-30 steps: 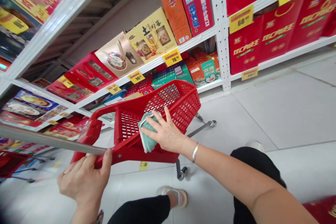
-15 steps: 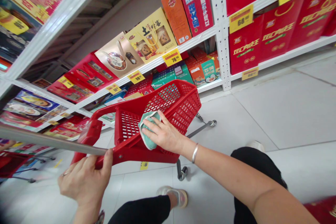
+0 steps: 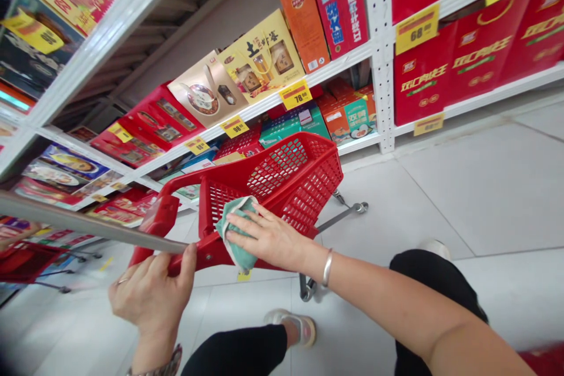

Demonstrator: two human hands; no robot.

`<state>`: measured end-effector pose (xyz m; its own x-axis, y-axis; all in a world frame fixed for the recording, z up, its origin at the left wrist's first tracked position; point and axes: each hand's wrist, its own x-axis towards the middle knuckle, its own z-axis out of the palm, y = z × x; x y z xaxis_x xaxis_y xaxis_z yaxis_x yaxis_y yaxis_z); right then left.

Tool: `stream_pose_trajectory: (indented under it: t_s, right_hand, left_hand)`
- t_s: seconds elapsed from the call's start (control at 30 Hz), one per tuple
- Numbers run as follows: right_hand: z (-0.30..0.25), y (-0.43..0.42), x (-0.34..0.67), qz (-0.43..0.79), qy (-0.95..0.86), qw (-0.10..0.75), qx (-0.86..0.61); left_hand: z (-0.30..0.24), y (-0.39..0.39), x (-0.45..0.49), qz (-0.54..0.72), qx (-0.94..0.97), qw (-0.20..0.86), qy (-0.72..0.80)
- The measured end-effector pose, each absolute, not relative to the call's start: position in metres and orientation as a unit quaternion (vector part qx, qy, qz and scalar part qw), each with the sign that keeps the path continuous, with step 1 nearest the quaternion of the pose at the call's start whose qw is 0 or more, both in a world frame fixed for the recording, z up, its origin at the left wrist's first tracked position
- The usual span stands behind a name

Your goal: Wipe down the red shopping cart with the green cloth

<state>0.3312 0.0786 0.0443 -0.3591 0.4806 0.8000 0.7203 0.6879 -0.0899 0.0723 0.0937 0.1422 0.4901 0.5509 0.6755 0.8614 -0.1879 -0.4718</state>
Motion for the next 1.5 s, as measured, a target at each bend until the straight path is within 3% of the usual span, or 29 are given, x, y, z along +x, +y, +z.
stream_pose_trajectory:
  t_s: [0.37, 0.67, 0.9, 1.13, 1.5]
  right_hand:
    - [0.067, 0.062, 0.339, -0.015, -0.844, 0.388, -0.37]
    - [0.051, 0.079, 0.336, -0.13, -0.801, 0.429, -0.398]
    - [0.051, 0.088, 0.338, -0.214, -0.753, 0.511, -0.355]
    - [0.06, 0.094, 0.353, -0.232, -0.706, 0.561, -0.365]
    - [0.025, 0.11, 0.34, -0.239, -0.709, 0.549, -0.373]
  left_hand:
    - [0.143, 0.094, 0.074, -0.178, -0.744, 0.424, -0.485]
    - [0.144, 0.093, 0.075, -0.193, -0.747, 0.406, -0.49]
    - [0.148, 0.087, 0.087, -0.212, -0.742, 0.392, -0.5]
    - [0.15, 0.083, 0.101, -0.25, -0.732, 0.347, -0.53]
    - [0.147, 0.079, 0.1, -0.242, -0.741, 0.358, -0.514]
